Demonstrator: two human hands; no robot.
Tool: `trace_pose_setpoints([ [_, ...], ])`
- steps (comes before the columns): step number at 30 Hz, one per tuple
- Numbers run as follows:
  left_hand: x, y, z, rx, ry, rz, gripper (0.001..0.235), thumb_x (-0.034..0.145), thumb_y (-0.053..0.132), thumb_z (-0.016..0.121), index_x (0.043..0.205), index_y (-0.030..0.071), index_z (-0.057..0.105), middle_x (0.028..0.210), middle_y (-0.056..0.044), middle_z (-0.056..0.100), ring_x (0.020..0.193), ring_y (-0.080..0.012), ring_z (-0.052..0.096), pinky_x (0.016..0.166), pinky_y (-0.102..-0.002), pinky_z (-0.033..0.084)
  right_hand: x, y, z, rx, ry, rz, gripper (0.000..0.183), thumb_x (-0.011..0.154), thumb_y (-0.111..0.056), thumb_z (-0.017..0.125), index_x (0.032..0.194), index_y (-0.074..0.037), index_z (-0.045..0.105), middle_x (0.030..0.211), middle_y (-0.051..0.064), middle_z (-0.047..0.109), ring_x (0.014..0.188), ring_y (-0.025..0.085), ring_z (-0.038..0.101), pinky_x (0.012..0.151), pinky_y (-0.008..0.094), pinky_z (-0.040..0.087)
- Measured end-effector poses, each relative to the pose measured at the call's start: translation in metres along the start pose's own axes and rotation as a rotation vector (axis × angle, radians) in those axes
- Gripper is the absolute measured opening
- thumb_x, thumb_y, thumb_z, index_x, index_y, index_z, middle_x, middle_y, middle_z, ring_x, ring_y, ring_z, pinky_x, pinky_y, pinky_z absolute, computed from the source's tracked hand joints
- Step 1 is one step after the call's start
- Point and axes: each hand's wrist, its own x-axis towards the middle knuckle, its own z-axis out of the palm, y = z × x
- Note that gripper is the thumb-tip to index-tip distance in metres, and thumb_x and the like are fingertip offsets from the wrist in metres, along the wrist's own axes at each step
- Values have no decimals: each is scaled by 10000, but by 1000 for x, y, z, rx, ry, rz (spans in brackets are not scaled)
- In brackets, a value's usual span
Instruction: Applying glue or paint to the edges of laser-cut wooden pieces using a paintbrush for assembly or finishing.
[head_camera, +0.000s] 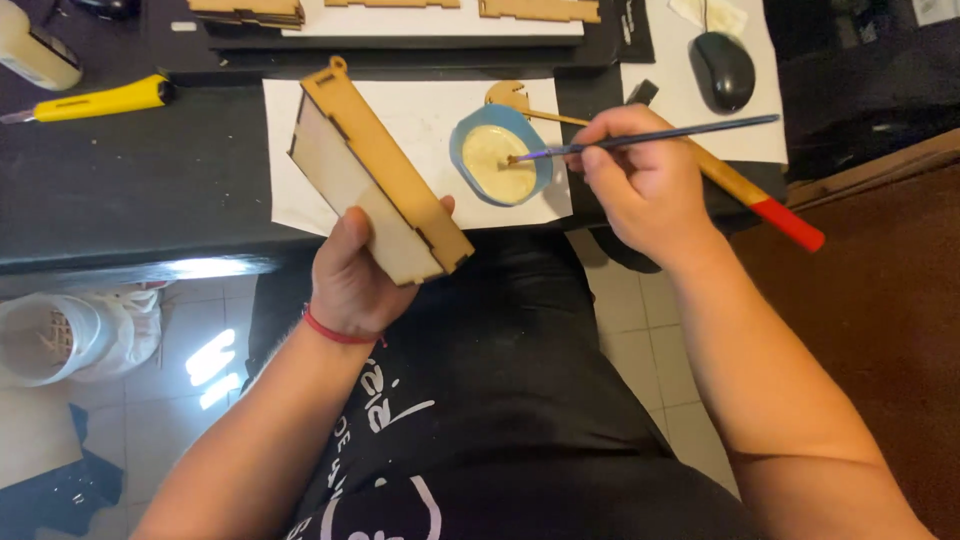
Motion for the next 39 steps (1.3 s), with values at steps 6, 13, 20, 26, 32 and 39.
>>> trace_pose_setpoints([
  [6, 23, -16, 5, -15, 30, 87, 725, 899, 222, 783, 1516, 125, 415, 1450, -89, 563, 1347, -307, 545, 1137, -546, 474, 20, 29, 15, 64, -55, -32, 153, 1039, -131, 481, 1083, -10, 564, 990, 125, 623, 923, 219, 676, 791, 320, 530],
  [13, 52, -11, 5, 36, 67, 102, 730, 881, 265, 809, 1494, 122, 438, 1381, -85, 604, 1298, -289, 578, 1082, -515, 529, 26, 50, 53, 455, 207, 5, 187, 1081, -260, 441, 1046, -78, 415, 926, 141, 598, 715, 225, 607, 652, 305, 508],
  [20, 56, 3, 0, 210, 11, 263, 389, 994, 357, 563, 1285, 103, 605, 1262, -149, 678, 1212, -336, 643, 1148, -552, 461, 29, 49, 47, 449, 307, -94, 219, 1031, -165, 592, 1032, 26, 487, 889, 218, 645, 733, 265, 703, 624, 336, 606],
  [26, 21, 7, 13, 74, 140, 163, 505, 957, 314, 654, 1399, 109, 523, 1378, -131, 593, 1293, -362, 564, 1142, -647, 432, 42, 40, 33, 167, 81, -222, 74, 991, 99, 617, 1006, 95, 545, 974, 280, 681, 839, 318, 720, 742, 355, 603],
  [32, 12, -5, 11, -114, 129, 29, 611, 956, 281, 741, 1463, 66, 477, 1389, -166, 580, 1248, -423, 565, 1103, -699, 432, 48, 46, 40, 127, 2, -170, 54, 1025, 103, 563, 1058, 63, 547, 1045, 268, 677, 899, 309, 702, 841, 360, 595],
  [39, 25, -8, 11, -97, 132, 89, 616, 970, 260, 736, 1496, 84, 468, 1434, -100, 579, 1358, -312, 534, 1188, -620, 420, 42, 48, 44, 92, -94, -175, 108, 1036, -51, 599, 1063, 52, 584, 1048, 228, 695, 1009, 334, 710, 894, 401, 574],
])
